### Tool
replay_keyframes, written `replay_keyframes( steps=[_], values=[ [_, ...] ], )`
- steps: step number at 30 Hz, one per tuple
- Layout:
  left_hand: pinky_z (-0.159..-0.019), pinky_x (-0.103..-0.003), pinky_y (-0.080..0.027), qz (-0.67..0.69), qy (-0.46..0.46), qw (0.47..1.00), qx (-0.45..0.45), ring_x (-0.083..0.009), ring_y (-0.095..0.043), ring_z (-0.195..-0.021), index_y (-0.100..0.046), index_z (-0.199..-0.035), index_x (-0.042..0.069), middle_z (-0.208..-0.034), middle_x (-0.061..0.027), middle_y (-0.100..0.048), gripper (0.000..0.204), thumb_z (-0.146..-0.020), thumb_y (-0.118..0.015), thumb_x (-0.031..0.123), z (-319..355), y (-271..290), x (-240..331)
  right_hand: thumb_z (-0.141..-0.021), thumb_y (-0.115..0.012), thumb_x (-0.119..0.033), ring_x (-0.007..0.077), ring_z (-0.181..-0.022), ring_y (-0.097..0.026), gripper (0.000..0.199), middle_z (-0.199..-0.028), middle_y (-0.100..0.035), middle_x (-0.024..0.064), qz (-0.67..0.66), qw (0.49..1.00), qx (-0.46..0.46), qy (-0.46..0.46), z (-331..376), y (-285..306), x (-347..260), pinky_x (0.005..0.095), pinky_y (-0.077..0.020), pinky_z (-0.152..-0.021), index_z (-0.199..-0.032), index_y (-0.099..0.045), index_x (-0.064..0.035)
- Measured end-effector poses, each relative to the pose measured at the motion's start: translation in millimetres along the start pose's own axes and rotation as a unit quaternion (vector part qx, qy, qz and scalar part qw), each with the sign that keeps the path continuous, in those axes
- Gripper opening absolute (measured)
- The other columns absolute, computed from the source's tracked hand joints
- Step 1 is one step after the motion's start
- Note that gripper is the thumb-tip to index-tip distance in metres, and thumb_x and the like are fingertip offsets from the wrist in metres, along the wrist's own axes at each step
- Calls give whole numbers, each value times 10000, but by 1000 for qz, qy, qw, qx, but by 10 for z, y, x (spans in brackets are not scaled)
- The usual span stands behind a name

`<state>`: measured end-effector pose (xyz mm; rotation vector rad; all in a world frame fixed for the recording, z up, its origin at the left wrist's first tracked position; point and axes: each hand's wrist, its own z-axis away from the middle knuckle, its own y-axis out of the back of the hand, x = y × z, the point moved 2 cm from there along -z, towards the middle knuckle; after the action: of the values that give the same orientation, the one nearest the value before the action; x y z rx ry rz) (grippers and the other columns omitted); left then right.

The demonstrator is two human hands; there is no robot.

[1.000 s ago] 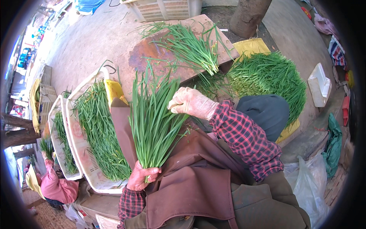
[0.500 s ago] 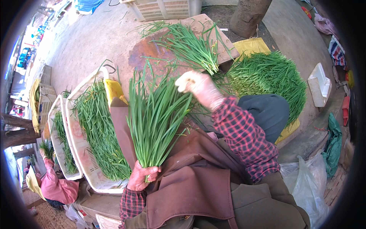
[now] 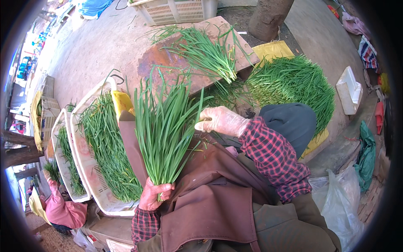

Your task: The person processes green stalks by hand, pulling individual leaves or strands from a bundle and placing the processed greens into a pile on the ground.

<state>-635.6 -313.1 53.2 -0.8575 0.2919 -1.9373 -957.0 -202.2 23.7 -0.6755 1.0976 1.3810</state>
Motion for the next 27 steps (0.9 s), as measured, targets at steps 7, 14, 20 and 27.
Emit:
replay_keyframes(
  steps=[7,14,20,27],
  values=[
    [-440,-219,-391,-17,-2,1000,10,-92,-486,-505,-599,-1081,-14,-826,-135,-654,356,-778,-786,-15,3,71,-34,-934,-590,-75,125,-606,-623,138,-740,-656,74,-430,899,79,37,94,-146,37,254,-487,-522,-900,-665,36],
    [-432,-220,-396,-50,-19,999,1,-107,-506,-498,-612,-1034,-33,-788,-155,-664,339,-752,-801,-18,117,219,-71,-931,-627,-159,215,-964,-683,262,-1038,-726,125,-46,936,334,100,37,501,130,315,-508,-901,-1114,-690,18],
    [-405,-213,-379,-94,0,995,-14,-113,-494,-473,-587,-1112,-33,-772,-165,-655,482,-708,-842,34,153,223,-38,-922,-638,-538,269,-1096,-640,604,-1126,-704,147,62,991,113,20,-324,539,226,367,-460,-984,-1192,-660,2],
    [-433,-222,-402,-68,9,997,-38,-117,-534,-521,-617,-1081,-20,-783,-160,-673,377,-755,-804,3,152,239,-69,-974,-632,-267,131,-654,-620,250,-768,-666,45,-239,971,18,-11,-437,22,241,288,-515,-612,-999,-689,-25]
  ],
)
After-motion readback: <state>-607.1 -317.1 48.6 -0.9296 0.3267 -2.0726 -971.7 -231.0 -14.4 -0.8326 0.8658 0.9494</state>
